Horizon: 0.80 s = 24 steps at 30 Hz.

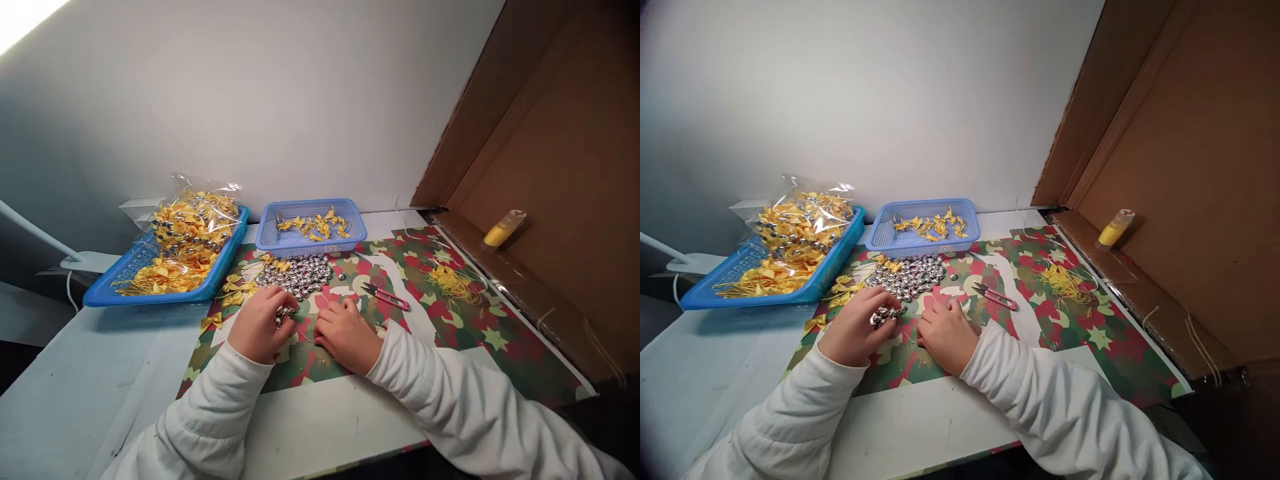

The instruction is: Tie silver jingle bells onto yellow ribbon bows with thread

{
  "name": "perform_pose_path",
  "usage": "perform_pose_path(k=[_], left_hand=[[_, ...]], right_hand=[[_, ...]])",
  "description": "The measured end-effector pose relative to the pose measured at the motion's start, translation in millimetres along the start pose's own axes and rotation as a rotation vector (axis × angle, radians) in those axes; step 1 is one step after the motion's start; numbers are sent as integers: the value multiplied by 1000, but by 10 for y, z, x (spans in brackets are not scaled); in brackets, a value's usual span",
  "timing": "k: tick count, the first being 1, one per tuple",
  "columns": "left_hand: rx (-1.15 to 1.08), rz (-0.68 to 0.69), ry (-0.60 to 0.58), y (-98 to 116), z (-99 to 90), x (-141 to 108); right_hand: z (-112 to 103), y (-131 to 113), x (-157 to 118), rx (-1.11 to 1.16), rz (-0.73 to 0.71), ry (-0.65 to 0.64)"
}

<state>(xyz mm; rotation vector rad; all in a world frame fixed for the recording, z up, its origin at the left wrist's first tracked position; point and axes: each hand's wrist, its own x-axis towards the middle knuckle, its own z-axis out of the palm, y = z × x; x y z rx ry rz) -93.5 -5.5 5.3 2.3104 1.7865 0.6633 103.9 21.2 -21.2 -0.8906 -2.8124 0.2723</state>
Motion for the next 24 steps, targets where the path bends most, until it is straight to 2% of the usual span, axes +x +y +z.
perform_pose_path(k=[5,9,13,17,20,24], left_hand=[[75,49,-106,-56,-20,8],[57,133,-12,-89,-11,20],[-170,225,88,-63,71,36],[-506,148,148,12,148,50],[-729,54,166,80,172,59],[-797,22,150,145,189,62]], right_hand=[[46,14,-8,101,35,91],[35,83,-27,370,85,288],[26,118,-21,577,51,431],[24,104,-2,743,27,516],[30,86,5,809,51,516],[57,61,10,842,51,487]])
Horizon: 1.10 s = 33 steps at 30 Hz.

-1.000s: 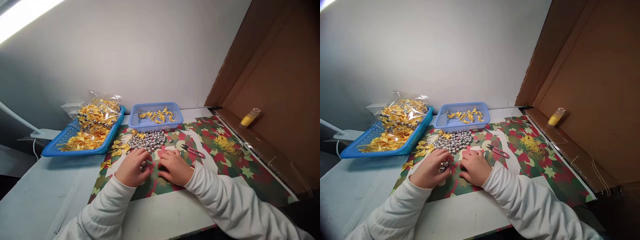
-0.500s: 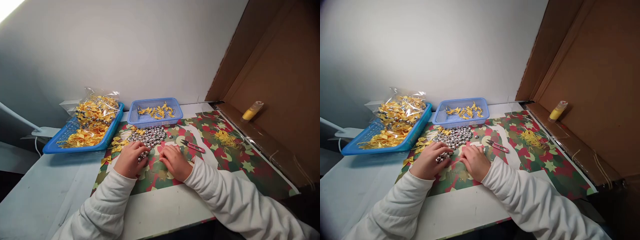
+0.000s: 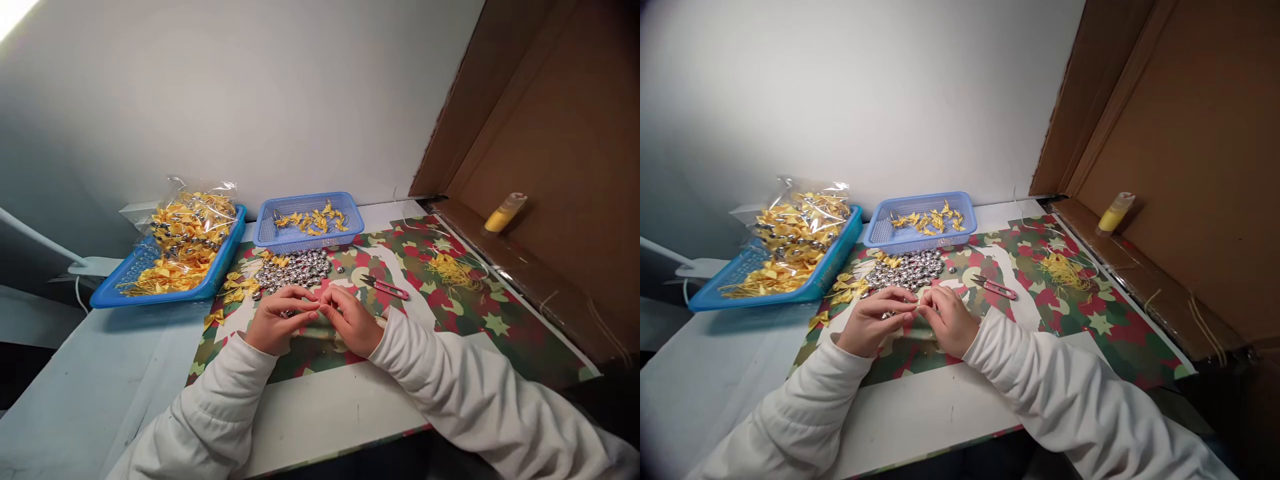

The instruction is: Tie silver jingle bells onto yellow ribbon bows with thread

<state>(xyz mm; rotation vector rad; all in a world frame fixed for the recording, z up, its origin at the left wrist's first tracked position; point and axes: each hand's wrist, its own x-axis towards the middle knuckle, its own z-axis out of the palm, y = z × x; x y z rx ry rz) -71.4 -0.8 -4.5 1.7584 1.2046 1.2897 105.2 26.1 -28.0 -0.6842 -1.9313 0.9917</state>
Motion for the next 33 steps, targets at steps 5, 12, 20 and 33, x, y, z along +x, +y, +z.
perform_pose_path(k=[5,12,20,33], left_hand=[[-35,-87,8,23,2,-3],[52,-220,-85,70,21,-30],[193,-243,-116,56,111,-81],[-115,-413,-116,95,108,-47]], right_hand=[[-19,-31,10,-18,-26,26],[-173,-105,54,-173,-162,164],[-24,-91,-15,-388,-120,117],[-111,-120,74,-43,-16,206]])
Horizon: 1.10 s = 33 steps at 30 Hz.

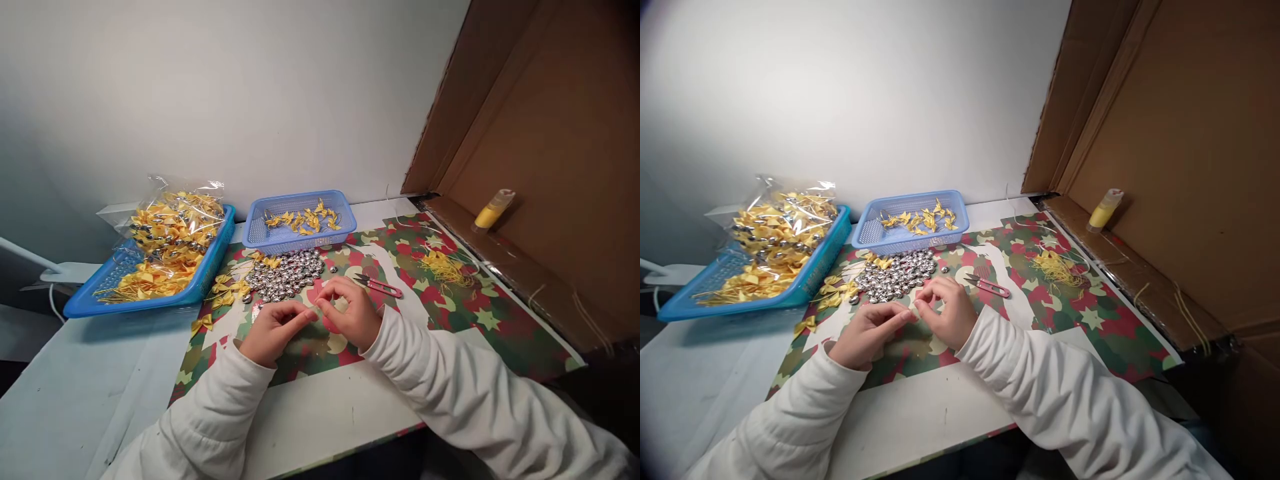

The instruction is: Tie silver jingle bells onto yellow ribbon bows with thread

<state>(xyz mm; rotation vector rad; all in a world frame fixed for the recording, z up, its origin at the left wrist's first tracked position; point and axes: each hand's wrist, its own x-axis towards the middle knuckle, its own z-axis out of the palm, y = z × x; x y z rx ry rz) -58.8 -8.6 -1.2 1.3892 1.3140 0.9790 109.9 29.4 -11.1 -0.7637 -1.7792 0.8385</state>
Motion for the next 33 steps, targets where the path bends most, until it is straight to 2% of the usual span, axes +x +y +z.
perform_pose_path(k=[4,7,10,13,17,22,26,29,33], left_hand=[[-180,-60,47,-33,2,21],[-284,-106,87,-50,21,29],[-320,-142,125,-45,26,29],[-284,-151,158,-30,27,18],[-180,-102,178,15,48,-7],[-64,-44,86,66,59,-23],[-32,-29,55,55,43,-25],[-40,0,35,55,43,-27],[-144,70,57,69,56,-21]], right_hand=[[-39,25,8,-77,-20,-1],[-41,34,-24,-205,-111,-30],[-45,23,-53,-292,-252,-76],[-67,7,-53,-347,-312,-129],[-103,7,-26,-432,-310,-131],[-102,29,-34,-430,-323,-135],[-82,30,-53,-396,-272,-172],[-74,18,-43,-313,-204,-165],[-83,19,-11,-74,-90,-178]])
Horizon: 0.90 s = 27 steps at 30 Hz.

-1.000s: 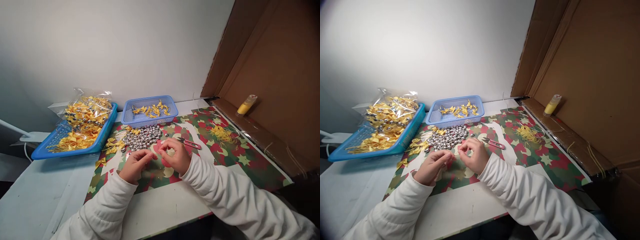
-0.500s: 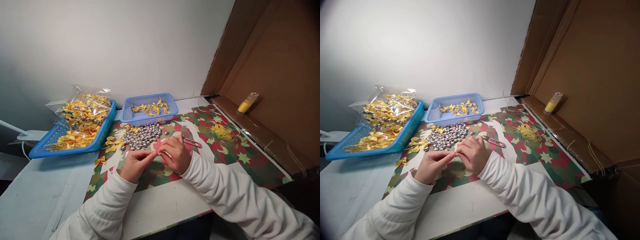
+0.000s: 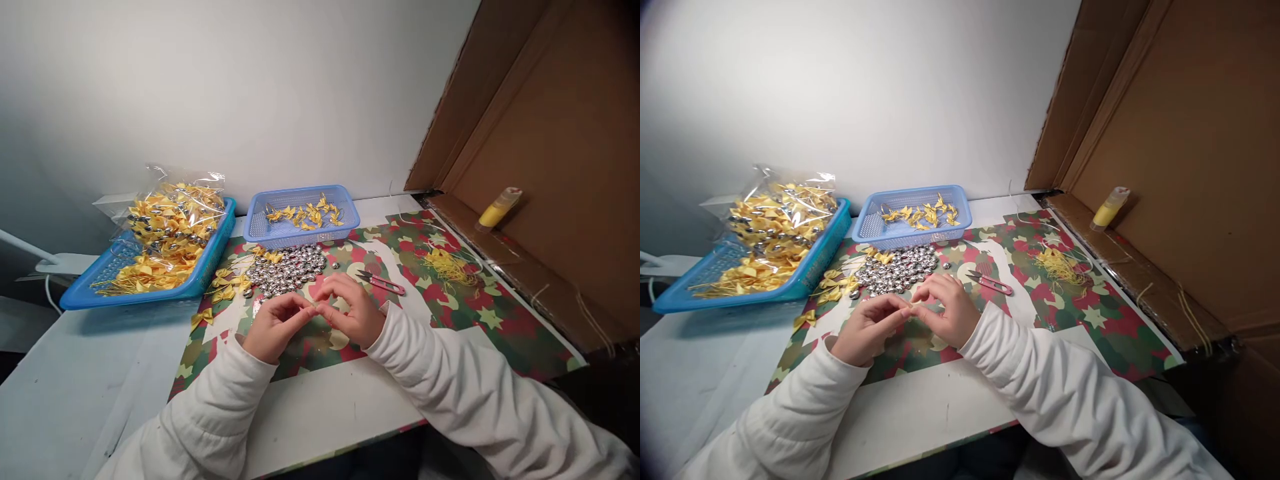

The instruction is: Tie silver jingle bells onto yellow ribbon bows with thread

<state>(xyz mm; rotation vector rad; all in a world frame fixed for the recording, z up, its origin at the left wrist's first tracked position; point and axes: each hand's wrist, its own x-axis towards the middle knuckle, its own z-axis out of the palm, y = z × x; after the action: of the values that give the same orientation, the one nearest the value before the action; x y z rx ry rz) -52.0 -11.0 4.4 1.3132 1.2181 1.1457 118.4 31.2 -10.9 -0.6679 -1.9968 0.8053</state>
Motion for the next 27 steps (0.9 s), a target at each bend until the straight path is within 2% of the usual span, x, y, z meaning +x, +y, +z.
perform_pose_path(k=[6,18,23,27], left_hand=[[-44,17,6,-6,6,5],[-41,-4,64,-74,39,-28],[8,42,102,-78,64,-34],[121,81,77,-83,59,-45]], right_hand=[[-4,30,8,124,57,-121],[24,66,-1,11,87,-34],[-17,25,-17,-196,-11,-63],[-35,9,-25,-296,-133,-50]])
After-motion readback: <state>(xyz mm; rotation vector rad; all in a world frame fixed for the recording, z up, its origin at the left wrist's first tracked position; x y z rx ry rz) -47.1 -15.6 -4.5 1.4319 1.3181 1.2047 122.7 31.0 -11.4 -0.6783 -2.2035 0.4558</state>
